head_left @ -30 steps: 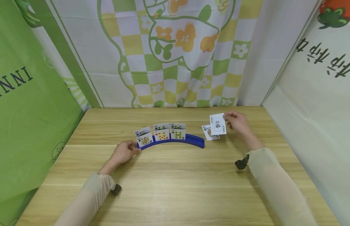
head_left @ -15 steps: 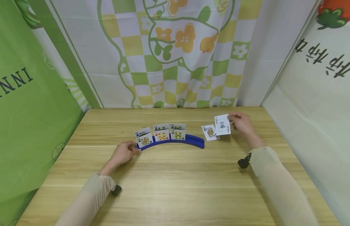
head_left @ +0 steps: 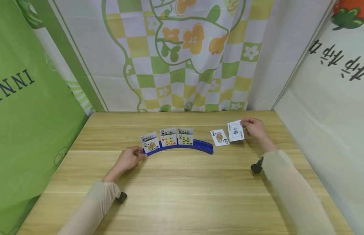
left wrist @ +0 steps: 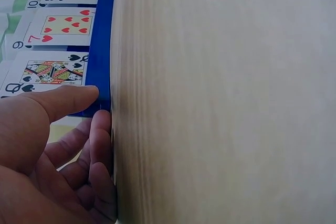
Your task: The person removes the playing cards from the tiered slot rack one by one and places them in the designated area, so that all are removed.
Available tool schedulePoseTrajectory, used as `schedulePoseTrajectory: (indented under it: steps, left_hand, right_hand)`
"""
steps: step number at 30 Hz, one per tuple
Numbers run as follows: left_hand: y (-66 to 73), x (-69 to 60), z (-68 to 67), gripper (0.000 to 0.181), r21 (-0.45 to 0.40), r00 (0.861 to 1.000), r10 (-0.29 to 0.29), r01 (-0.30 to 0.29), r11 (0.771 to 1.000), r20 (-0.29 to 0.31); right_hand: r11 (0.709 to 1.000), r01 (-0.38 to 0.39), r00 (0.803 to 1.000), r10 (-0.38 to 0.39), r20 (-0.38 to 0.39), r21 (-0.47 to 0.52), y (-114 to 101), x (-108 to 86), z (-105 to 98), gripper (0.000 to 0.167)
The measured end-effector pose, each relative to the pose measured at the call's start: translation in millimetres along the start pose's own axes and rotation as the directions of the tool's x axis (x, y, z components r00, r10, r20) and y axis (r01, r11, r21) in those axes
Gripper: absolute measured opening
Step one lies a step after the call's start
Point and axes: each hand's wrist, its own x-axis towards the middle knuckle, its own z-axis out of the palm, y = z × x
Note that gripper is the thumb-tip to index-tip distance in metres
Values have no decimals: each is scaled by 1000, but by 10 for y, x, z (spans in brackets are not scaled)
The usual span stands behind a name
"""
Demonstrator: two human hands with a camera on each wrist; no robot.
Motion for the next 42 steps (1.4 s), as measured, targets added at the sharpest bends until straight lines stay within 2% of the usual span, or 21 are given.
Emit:
schedulePoseTrajectory:
  steps: [12, 18, 24, 28, 33, 42]
  left_hand:
    - [15, 15, -6, 39, 13, 1000, 23, -23, 1000, -8]
    - [11, 5, 1, 39, 2, 1000, 15, -15, 1000, -4]
    - [12, 2, -2, 39, 3, 1000, 21, -21, 1000, -7]
    - [6, 2, -4, 38, -1, 1000, 23, -23, 1000, -4]
    - [16, -3, -9, 40, 2, 1000, 17, -17, 1000, -1]
    - [21, -12, -4, 41, 11, 1000, 12, -12, 1000, -2]
  right_hand:
    - [994, -19, 999, 23, 40, -107, 23, 61, -17, 35]
    - [983, -12, 998, 23, 60, -185, 52, 73, -5, 32]
    - [942, 16, 999, 0, 49, -335, 82, 103, -1, 35]
    - [912, 5, 997, 25, 69, -410, 103, 130, -4, 38]
    - [892, -17, 993, 70, 100, -452, 135, 181, -20, 40]
    - [862, -16, 993, 74, 95, -506, 183, 220, -46, 35]
